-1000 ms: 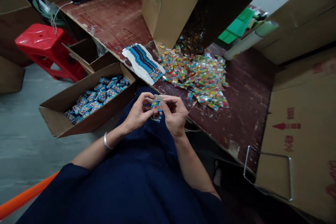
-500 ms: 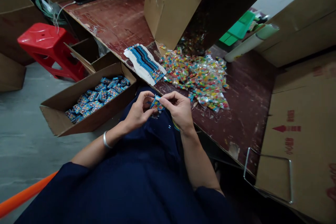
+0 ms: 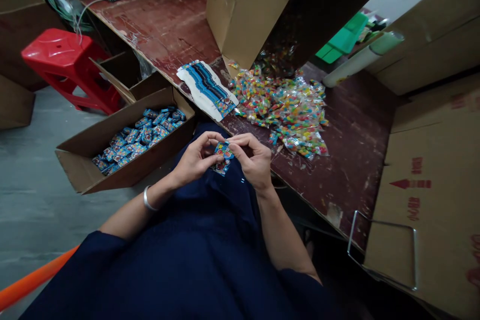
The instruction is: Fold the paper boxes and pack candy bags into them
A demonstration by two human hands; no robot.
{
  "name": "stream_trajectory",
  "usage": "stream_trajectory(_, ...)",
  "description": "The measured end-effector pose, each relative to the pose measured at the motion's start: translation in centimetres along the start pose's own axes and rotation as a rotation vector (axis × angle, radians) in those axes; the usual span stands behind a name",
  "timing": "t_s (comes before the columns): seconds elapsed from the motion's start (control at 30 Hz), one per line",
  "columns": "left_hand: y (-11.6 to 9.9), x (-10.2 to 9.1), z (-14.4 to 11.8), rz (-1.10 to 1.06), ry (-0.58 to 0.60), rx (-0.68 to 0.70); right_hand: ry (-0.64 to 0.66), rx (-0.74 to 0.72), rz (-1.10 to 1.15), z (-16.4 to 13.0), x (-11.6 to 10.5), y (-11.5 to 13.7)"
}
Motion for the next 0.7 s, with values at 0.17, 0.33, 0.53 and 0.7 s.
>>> stream_trajectory(0.17, -0.1, 0.5, 0.0, -0.057, 0.088, -0.039, 0.100, 0.078, 0.067, 0.0, -0.4, -1.1)
stream_trajectory(0.33, -1.4, 1.0, -0.5, -0.107, 0.287, -0.051, 0.276, 0.186, 0.165, 1.2, 0.8, -1.4)
stream_trajectory(0.53, -1.5, 0.9, -0.8, -0.134, 0.373, -0.116, 0.360, 0.151, 0.218, 1.5, 1.7, -0.6)
stream_trajectory(0.7, -1.2, 1.0, -0.5, -0.086, 0.429, -0.127, 0.256, 0.129, 0.174, 1.1, 1.8, -0.9)
Point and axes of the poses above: each hand's wrist, its own z-axis towards the middle knuckle, its own x-axis out of the palm, y = z × x, the point moved 8 cm from there along z, towards the middle knuckle, and after that the axes turned 10 degrees about z, right-handed, at the moved point
